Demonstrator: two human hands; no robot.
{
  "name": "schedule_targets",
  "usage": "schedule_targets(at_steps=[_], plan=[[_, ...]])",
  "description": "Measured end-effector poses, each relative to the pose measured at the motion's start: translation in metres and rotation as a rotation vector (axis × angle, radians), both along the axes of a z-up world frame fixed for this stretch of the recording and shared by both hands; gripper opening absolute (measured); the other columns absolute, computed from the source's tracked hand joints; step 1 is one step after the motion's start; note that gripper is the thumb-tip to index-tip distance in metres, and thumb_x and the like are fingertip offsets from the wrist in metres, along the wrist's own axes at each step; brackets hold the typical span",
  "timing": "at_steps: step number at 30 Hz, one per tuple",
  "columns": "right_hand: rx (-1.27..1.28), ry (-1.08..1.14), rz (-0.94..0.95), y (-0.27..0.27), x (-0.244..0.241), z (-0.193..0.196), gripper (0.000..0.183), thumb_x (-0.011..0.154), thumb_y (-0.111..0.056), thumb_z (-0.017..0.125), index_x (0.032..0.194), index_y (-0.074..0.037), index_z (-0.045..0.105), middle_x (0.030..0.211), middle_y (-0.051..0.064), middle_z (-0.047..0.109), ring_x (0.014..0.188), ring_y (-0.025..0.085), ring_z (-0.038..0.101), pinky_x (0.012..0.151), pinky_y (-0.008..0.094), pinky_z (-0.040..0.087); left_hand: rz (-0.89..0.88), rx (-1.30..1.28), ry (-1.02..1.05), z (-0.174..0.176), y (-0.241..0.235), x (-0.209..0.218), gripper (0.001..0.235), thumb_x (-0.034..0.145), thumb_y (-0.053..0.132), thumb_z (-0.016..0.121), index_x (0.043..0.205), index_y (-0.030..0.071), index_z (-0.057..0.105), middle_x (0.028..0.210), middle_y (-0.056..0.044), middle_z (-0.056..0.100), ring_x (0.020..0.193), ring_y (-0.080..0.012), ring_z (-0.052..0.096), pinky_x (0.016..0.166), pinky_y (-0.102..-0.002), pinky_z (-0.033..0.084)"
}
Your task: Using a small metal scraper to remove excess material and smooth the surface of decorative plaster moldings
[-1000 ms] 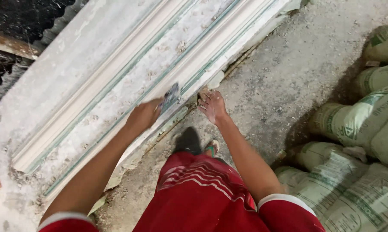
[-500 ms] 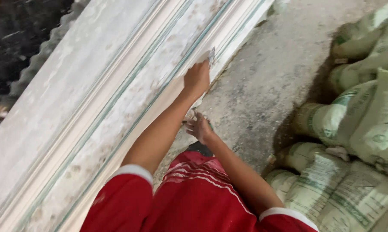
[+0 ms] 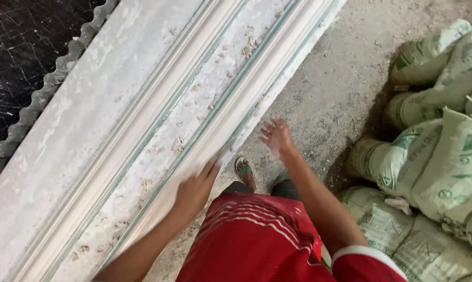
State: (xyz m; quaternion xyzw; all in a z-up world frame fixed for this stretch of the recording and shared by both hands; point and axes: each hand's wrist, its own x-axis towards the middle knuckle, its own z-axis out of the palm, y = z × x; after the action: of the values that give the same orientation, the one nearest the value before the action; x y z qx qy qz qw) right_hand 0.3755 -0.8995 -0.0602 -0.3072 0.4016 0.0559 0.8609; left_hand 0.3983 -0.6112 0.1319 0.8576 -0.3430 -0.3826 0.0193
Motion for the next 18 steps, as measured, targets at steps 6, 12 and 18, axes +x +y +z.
schedule_targets(at_steps=[6,12,18], plan=[[-0.108,0.171,0.007,-0.027,0.050,0.007,0.074,0.100,-0.051,0.028,0.162,-0.010,0.026,0.161,0.018,0.040,0.135,0.040,0.050,0.113,0.052,0.043,-0.165,0.182,-0.166,-0.039,0.080,-0.052,0.106,0.076,-0.019,0.066,0.160,0.019,0.015,0.171,-0.006,0.010,0.096,-0.0374,0.063,0.047,-0.038,0.056],[0.089,-0.064,0.077,-0.053,0.026,-0.067,0.096,0.097,-0.074,0.037,0.164,-0.008,0.015,0.165,0.029,0.028,0.150,0.048,0.034,0.122,0.060,0.029,-0.135,-0.135,-0.396,-0.064,-0.060,0.007,0.068,0.084,-0.003,0.064,0.146,0.020,0.049,0.147,-0.009,0.055,0.066,-0.0322,0.069,0.055,-0.049,0.059],[0.090,0.015,0.529,-0.124,0.042,-0.078,0.083,0.103,-0.067,0.016,0.164,-0.012,0.021,0.166,0.023,0.028,0.152,0.053,0.020,0.125,0.066,0.014,-0.062,-0.409,-0.619,-0.088,-0.322,0.115,0.031,0.090,0.007,0.058,0.117,0.017,0.070,0.129,-0.007,0.067,0.058,-0.0330,0.073,0.058,-0.051,0.060]])
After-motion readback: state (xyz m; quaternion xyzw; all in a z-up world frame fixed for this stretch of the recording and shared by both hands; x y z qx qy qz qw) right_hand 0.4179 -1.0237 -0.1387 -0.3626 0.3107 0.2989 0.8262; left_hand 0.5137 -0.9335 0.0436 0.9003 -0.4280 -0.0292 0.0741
